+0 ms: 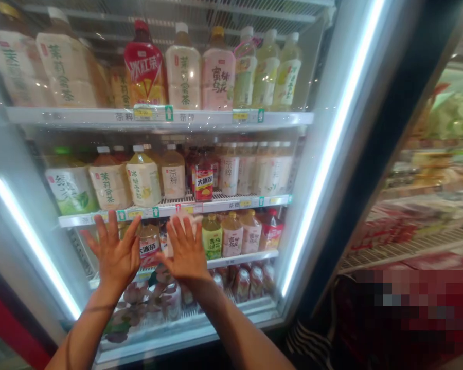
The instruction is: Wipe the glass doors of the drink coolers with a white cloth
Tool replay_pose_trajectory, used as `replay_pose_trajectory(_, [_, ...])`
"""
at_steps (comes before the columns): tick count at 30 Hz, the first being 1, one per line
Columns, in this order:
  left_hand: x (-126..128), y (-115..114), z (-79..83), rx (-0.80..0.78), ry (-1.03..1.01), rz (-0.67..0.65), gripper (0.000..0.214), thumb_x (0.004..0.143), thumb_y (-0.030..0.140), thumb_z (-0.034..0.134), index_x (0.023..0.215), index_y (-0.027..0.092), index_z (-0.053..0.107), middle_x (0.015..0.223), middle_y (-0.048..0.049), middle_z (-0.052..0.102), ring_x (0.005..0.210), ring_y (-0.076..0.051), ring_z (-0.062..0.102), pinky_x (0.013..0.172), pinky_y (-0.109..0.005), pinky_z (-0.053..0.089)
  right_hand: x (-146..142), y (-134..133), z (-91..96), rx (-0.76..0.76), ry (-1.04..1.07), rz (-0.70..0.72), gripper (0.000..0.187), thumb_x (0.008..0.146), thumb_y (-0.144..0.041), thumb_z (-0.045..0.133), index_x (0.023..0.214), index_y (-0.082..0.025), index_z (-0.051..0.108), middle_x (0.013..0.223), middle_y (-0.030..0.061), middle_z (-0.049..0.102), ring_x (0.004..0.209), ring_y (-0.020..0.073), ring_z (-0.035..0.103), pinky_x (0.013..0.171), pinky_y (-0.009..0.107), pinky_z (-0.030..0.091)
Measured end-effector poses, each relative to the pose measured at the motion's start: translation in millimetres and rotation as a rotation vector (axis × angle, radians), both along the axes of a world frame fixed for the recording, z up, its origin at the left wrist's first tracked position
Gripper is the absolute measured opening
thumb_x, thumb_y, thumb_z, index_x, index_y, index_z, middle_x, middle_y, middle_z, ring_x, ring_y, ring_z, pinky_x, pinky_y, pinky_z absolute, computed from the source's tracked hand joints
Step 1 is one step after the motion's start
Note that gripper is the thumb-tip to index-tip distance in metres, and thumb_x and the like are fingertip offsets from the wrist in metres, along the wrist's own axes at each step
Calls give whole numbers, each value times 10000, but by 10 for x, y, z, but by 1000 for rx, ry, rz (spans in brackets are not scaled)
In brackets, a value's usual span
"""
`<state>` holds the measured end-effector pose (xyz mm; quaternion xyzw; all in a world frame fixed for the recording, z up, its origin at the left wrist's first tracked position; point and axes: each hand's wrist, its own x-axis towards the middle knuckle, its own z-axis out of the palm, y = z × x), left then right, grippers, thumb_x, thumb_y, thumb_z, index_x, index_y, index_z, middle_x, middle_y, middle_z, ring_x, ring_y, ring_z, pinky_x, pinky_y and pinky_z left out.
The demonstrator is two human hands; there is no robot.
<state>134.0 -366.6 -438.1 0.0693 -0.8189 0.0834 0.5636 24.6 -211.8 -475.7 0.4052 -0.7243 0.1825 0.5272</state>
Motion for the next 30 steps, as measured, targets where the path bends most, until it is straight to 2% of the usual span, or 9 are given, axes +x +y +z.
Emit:
replay_pose_trajectory(3, [10,-127,-23,-10,31,14,753,966,231,574,1611,397,223,1741,-1,-26,1610,-274,-116,1247,-705,-85,-23,-188,290,7,-93,27,881,987,-597,481,1658,-147,129,1727,142,167,1614,343,17,1274,656,49])
replay_pose_trajectory(5, [6,-156,-141,-2,46,24,769,965,220,566,1622,371,196,1742,-2,-9,1614,-261,-99,1260,-682,-83,35,-186,103,8,-101,54,840,990,-546,505,1649,-134,185,1713,156,220,1611,347,64,1276,646,71])
replay_pose_trajectory(8, [8,-153,-378,6,50,34,792,957,202,571,1632,332,179,1743,-13,-19,1615,-250,-98,1278,-632,-86,204,-76,-518,29,-54,103,659,991,-501,518,1538,-136,458,1610,144,452,1589,302,209,1294,543,147])
replay_pose_trajectory(10, [10,-150,-513,-2,55,36,795,953,192,569,1635,311,177,1744,-19,-18,1616,-248,-89,1288,-604,-81,283,-54,-779,45,-29,129,559,995,-491,513,1447,-167,568,1534,109,555,1570,257,271,1293,473,186])
replay_pose_trajectory(16, [2,-233,-686,-24,85,22,782,956,211,559,1634,314,183,1746,1,6,1616,-221,-78,1295,-565,-94,259,-317,-505,43,-88,95,739,950,-560,556,1546,-138,449,1647,154,382,1577,338,237,1281,566,175])
replay_pose_trajectory(22, [5,-111,-720,88,50,12,837,937,203,579,1639,314,137,1736,-74,-5,1605,-331,-85,1215,-775,-54,200,133,-1039,64,-1,95,558,990,-435,508,1485,-180,525,1634,74,430,1607,225,148,1317,461,117])
replay_pose_trajectory(24, [-59,101,-714,112,27,0,857,929,208,599,1639,310,131,1731,-90,-33,1597,-346,-110,1199,-790,-49,44,300,-934,47,-20,60,615,998,-457,496,1523,-137,471,1655,115,384,1609,254,137,1317,490,111])
replay_pose_trajectory(28, [-347,689,-616,58,-4,-108,844,914,244,642,1616,401,200,1728,-55,-16,1595,-360,-74,1198,-778,-47,-382,498,-400,-71,-117,-89,865,989,-507,502,1629,-27,172,1682,256,228,1594,407,114,1252,698,140])
replay_pose_trajectory(30, [-512,976,-533,73,-3,-155,855,911,263,655,1614,414,194,1730,-51,-4,1596,-368,-52,1206,-771,-44,-492,617,-398,-123,-106,-112,882,1000,-494,474,1642,-33,82,1695,260,168,1592,415,107,1228,718,205])
